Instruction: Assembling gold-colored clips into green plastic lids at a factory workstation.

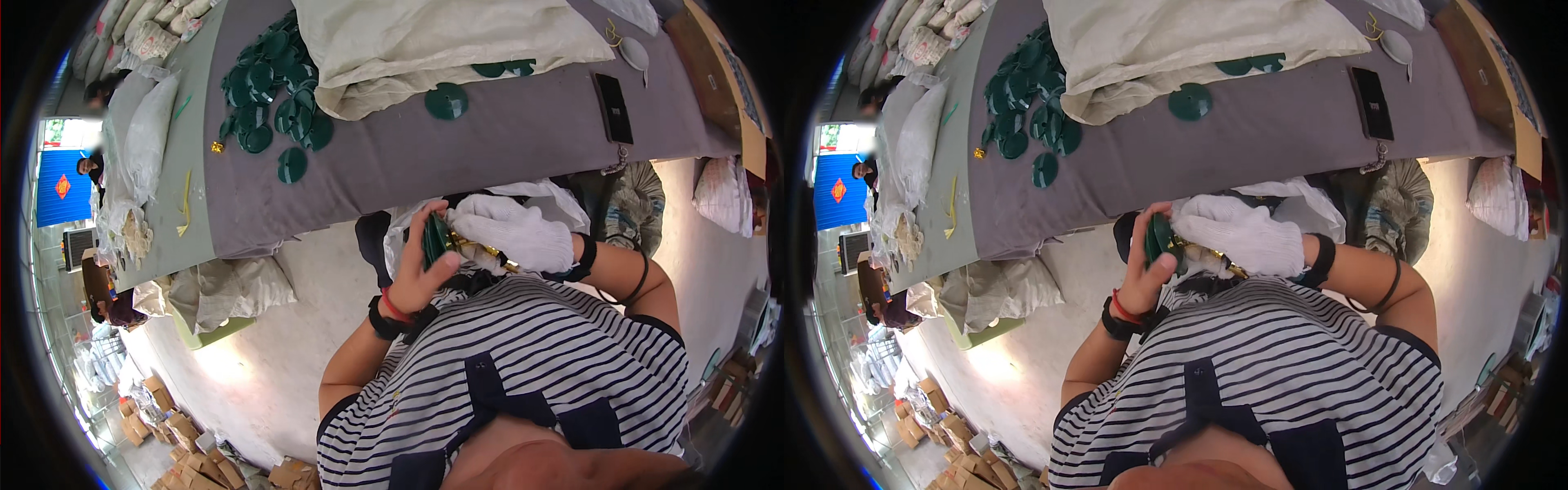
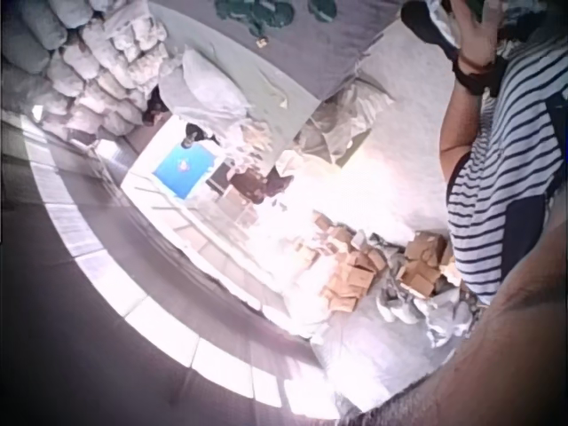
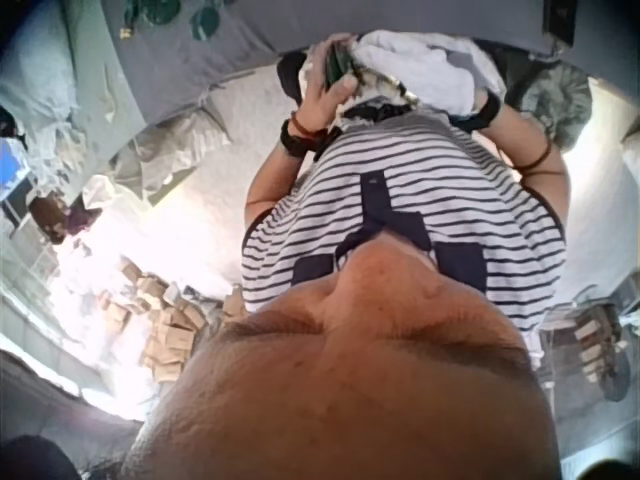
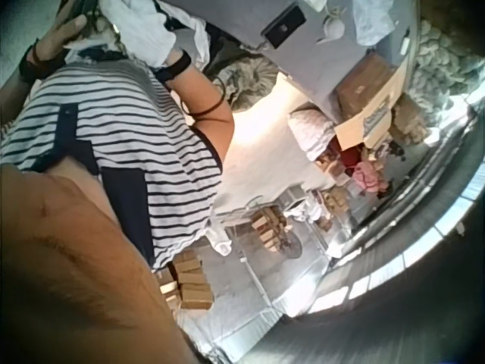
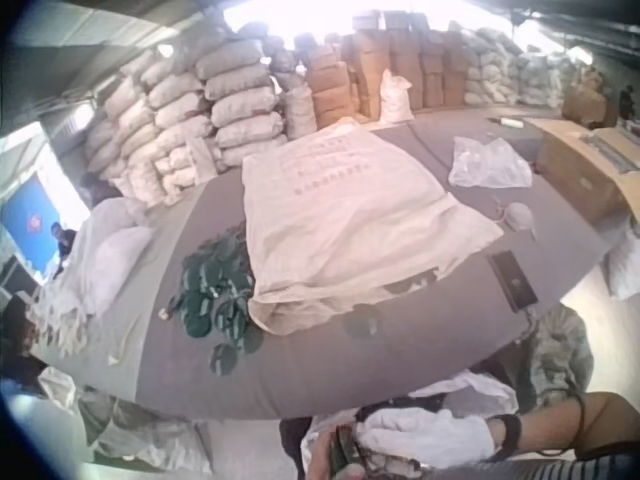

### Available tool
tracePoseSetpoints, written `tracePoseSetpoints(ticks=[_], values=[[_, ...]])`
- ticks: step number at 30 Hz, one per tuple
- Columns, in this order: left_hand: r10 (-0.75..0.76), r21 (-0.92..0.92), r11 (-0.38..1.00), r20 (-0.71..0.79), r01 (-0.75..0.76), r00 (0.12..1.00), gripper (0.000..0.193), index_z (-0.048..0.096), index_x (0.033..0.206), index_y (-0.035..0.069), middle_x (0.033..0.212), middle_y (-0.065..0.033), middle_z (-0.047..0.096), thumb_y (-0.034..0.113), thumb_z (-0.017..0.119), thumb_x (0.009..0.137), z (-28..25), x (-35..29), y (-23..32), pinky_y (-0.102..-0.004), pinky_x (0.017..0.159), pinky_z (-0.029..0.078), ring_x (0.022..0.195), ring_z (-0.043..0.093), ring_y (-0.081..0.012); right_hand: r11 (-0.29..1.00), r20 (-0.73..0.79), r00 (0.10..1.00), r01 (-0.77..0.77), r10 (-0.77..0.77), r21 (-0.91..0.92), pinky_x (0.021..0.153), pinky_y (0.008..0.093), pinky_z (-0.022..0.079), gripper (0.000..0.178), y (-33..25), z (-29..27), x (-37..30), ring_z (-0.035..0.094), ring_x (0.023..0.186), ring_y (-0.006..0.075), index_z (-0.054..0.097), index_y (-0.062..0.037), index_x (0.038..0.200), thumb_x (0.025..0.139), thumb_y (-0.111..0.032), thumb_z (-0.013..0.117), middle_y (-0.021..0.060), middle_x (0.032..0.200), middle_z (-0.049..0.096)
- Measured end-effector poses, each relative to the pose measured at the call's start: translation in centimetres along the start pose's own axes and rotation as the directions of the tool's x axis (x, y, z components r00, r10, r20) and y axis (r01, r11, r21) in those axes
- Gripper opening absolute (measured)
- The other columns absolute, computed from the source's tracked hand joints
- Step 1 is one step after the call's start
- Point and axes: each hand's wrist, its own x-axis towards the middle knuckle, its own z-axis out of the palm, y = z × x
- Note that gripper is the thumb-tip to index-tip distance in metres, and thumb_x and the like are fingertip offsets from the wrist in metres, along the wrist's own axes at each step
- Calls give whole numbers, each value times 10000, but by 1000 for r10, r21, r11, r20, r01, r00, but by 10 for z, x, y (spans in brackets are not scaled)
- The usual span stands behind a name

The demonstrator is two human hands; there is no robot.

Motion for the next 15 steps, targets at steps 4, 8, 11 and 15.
tracePoseSetpoints(ticks=[4, 8, 11, 15], values=[[-231, -397, 877, 147, 272, 962, 736, 373, 1444, 36, 1338, -107, 466, 453, 613, 887, -13, 9, 9, -330, 1076, 338, 1251, 454, -205, 674, 111, 872, 444, -476, -591, 503, 287, 457, 338, 12, -7, -1, 571, 578, 140, 571, -21, 1105, 952, -320, 609, 77, 766, 591], [-413, -472, 693, 360, 545, 836, 681, 399, 1420, 62, 1286, -68, 476, 450, 592, 896, -14, 10, 20, -310, 1015, 403, 1181, 488, -178, -273, 405, 767, 305, -497, -912, 517, 366, 503, 463, 3, -6, -14, 646, 650, 229, 581, -15, 1098, 873, -413, 654, 77, 766, 594], [-418, -434, 727, 334, 531, 845, 636, 418, 1385, 68, 1242, -60, 479, 448, 585, 904, -9, 8, 17, -299, 1005, 389, 1151, 478, -165, -382, 458, 759, 295, -463, -876, 515, 380, 502, 453, 19, -13, -9, 649, 633, 243, 586, -11, 1089, 903, -423, 619, 86, 755, 603], [-374, -335, 824, 283, 456, 883, 618, 398, 1381, 74, 1188, -46, 455, 413, 604, 907, -4, 6, 17, -297, 1007, 350, 1122, 443, -155, -51, 301, 848, 310, -436, -949, 512, 378, 499, 412, 30, -12, -7, 633, 607, 261, 614, -28, 1055, 914, -415, 608, 89, 752, 600]])
